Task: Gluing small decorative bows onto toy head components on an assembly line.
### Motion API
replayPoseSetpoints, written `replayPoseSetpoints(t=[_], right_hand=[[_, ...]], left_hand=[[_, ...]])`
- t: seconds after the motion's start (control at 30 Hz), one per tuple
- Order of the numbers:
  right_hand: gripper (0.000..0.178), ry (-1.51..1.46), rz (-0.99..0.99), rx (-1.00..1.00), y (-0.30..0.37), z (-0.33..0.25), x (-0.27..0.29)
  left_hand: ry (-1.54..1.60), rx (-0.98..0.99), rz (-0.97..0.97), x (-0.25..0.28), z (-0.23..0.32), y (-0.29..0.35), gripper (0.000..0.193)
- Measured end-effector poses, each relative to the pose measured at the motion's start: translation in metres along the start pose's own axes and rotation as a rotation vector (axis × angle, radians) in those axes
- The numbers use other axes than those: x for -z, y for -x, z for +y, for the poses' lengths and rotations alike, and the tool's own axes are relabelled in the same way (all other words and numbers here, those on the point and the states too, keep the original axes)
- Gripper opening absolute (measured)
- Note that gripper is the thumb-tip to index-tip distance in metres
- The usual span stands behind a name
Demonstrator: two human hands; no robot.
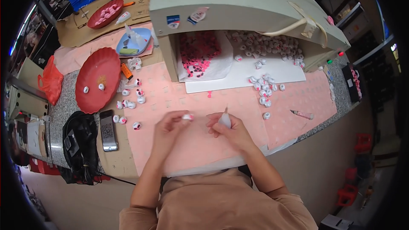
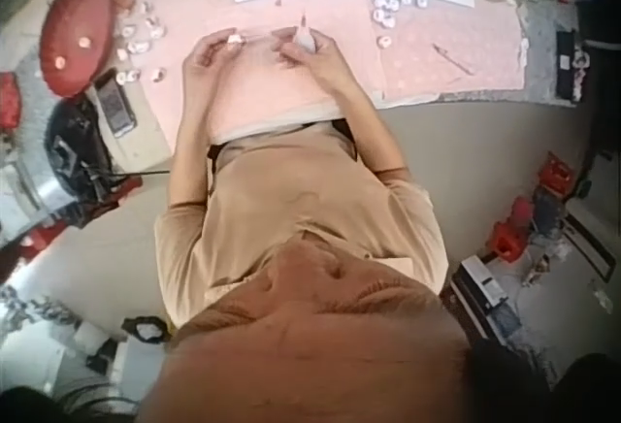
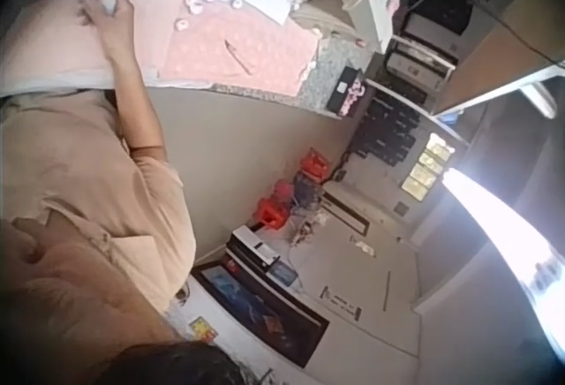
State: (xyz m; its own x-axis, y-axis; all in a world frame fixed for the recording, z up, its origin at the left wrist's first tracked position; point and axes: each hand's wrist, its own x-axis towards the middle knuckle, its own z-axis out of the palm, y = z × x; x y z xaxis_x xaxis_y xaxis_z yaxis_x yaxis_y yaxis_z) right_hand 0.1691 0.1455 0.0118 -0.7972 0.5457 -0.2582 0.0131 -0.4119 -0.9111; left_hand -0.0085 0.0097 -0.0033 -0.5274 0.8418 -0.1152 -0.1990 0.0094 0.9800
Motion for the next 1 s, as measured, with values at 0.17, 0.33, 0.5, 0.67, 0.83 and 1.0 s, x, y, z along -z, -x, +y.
replayPoseSetpoints(t=[0.17, 0.33, 0.5, 0.67, 0.83, 1.0], right_hand=[[0.024, 0.233, 0.633, 0.292, 0.035, -0.007, 0.064], [0.034, -0.111, 0.852, 0.508, 0.043, -0.003, 0.102], [0.039, -0.13, 0.745, 0.408, 0.044, -0.001, 0.089], [0.044, -0.112, 0.689, 0.426, 0.043, -0.007, 0.074], [0.045, 0.315, 0.509, 0.378, 0.032, -0.013, 0.043], [0.024, 0.303, 0.234, 0.267, 0.016, 0.0, 0.022]], left_hand=[[-0.928, -0.329, 0.506, 0.036, 0.033, -0.003, 0.035], [-0.627, -0.456, -0.18, -0.072, 0.024, -0.027, 0.036], [-0.595, -0.601, -0.519, -0.187, -0.036, -0.062, 0.033], [-0.496, -0.46, -0.497, -0.172, -0.028, -0.065, 0.027], [-0.028, -0.22, -0.348, -0.096, -0.024, -0.052, 0.03], [0.107, 0.054, -0.223, -0.043, -0.007, -0.024, 0.028]])
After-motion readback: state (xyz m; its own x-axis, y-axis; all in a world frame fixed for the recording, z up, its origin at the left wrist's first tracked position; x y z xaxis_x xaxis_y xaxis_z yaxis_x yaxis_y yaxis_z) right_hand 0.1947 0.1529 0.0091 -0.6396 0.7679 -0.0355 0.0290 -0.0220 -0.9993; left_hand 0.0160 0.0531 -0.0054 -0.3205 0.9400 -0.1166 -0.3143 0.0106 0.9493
